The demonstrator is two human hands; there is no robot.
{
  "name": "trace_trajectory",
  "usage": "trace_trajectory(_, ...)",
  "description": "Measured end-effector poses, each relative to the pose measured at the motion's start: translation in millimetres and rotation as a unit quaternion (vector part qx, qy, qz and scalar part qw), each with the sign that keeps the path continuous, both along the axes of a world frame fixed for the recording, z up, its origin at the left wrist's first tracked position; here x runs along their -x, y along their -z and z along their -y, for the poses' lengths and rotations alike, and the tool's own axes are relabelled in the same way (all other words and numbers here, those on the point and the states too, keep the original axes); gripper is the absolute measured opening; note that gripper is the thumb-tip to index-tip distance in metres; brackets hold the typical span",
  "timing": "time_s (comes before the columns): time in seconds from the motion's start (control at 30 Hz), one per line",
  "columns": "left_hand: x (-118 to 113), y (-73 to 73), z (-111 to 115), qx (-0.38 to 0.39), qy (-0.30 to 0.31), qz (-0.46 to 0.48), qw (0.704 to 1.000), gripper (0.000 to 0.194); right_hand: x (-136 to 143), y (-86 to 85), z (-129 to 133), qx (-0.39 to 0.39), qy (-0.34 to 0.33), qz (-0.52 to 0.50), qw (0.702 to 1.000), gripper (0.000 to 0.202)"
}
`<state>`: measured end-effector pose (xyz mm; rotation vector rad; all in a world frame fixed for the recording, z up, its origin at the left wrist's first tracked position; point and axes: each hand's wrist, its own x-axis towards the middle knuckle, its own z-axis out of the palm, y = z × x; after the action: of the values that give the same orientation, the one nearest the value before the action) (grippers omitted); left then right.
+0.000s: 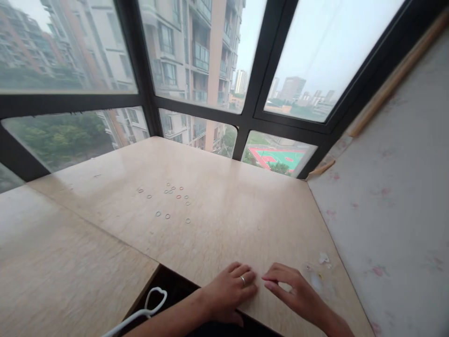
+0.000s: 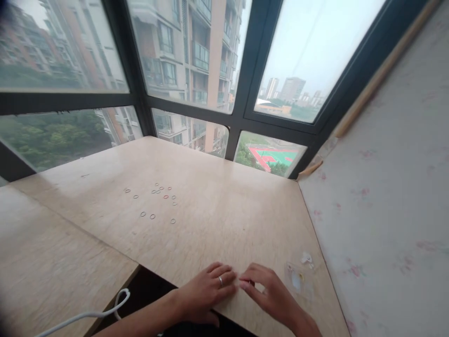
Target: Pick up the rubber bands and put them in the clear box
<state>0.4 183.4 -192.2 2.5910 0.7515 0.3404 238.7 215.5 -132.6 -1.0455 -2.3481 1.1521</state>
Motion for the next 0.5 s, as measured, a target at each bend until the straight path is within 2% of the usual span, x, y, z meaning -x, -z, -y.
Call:
trace_trajectory(0.13,25,11.7,7,-0.04,0.01,-0.004,0.999,0.073,78,0.4,-56,0.002,0.027,-0.083,0.996,0.024)
trace_trajectory(0.2,32,19.1,9,-0.067,0.009,0.002,0.998,0.068,122,4.1,-87,0.069,0.027,-0.144,0.987,0.035)
trace_trajectory(0.27,36,27.2,10,-0.105,0.005,0.01,0.994,0.065,169,7.7,-117,0.097,0.018,-0.161,0.982,0.043)
trace_trajectory(0.33,35,35.3,10,-0.157,0.0,0.021,0.987,0.061,216,11.0,-145,0.061,0.013,-0.081,0.995,0.046)
trace_trajectory(0.5,26,52.3,8,-0.272,-0.045,0.058,0.96,0.032,316,23.0,-193,-0.016,-0.011,0.02,1.0,0.04)
